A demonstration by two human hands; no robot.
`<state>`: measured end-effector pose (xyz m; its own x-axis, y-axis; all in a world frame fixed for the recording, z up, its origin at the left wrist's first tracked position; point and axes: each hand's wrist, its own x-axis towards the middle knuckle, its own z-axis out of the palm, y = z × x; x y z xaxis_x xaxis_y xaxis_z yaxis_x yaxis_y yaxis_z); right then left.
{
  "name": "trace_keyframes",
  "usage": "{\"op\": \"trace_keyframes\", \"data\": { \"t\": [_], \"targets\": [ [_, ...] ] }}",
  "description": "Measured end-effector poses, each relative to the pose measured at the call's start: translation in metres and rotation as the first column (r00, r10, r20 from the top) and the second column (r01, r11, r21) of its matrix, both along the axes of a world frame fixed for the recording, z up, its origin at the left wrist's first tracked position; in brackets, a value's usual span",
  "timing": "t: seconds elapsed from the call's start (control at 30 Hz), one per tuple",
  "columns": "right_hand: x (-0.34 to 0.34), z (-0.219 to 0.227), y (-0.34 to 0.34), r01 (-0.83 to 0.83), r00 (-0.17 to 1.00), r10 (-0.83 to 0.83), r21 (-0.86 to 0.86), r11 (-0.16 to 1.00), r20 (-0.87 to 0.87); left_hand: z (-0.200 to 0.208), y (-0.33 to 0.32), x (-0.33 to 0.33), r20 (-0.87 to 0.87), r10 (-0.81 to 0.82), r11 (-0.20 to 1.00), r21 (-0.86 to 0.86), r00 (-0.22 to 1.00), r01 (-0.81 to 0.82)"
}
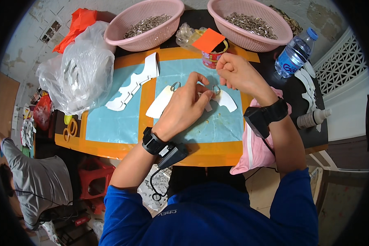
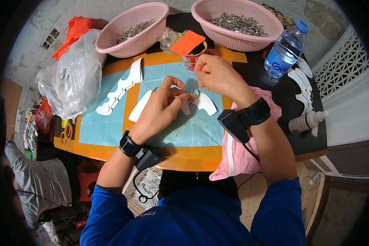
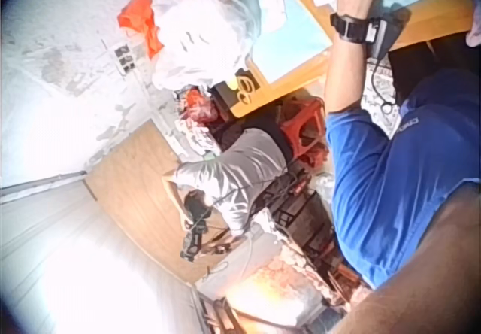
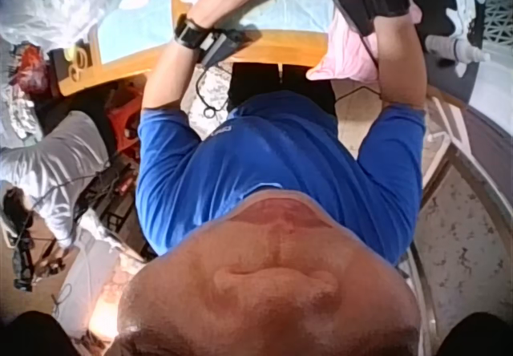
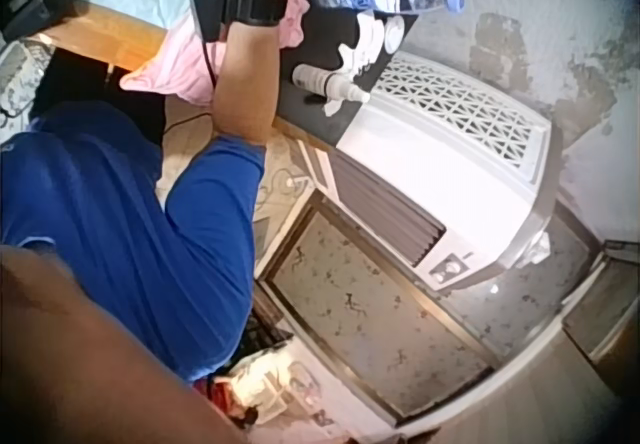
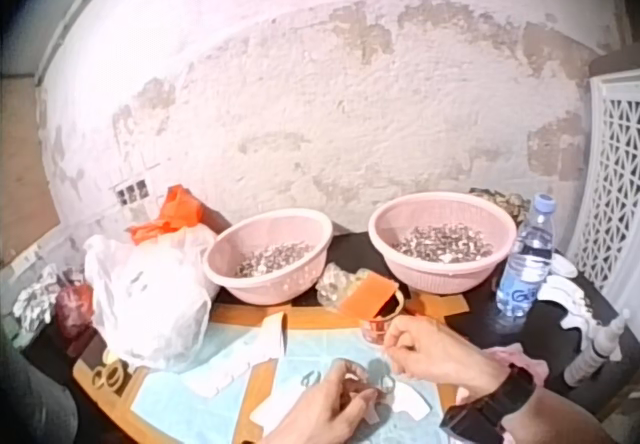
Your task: Applying glue with a brush to white shoe upper components and attaching metal buckles.
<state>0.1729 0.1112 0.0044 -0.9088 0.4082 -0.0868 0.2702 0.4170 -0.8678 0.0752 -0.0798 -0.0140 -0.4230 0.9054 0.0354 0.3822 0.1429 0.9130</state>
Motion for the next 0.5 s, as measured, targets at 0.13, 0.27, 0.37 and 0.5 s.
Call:
{"op": "trace_keyframes", "data": {
  "t": [0.13, 0.27, 0.37, 0.5],
  "targets": [
    [-0.0005, -0.0037, 0.0002, -0.008, 0.998, 0.01, 0.043, 0.999, -0.054, 0.0018, -0.0007, 0.0012, 0.115, 0.02, 0.998, 0.051, 0.993, -0.026],
    [-0.0002, -0.0041, -0.0008, -0.04, 0.998, 0.043, 0.062, 0.997, -0.037, 0.0021, -0.0002, 0.0016, 0.212, -0.012, 0.998, 0.058, 0.977, -0.001],
    [0.0005, -0.0054, 0.0011, -0.086, 0.996, 0.087, 0.06, 0.995, -0.017, 0.0022, 0.0008, 0.0005, 0.204, -0.009, 0.999, 0.043, 0.979, 0.0],
    [0.0019, 0.0006, -0.0034, -0.114, 0.993, 0.113, -0.006, 0.994, -0.011, 0.0044, 0.0009, 0.0011, 0.194, 0.009, 1.0, 0.008, 0.981, -0.011]
  ]
}}
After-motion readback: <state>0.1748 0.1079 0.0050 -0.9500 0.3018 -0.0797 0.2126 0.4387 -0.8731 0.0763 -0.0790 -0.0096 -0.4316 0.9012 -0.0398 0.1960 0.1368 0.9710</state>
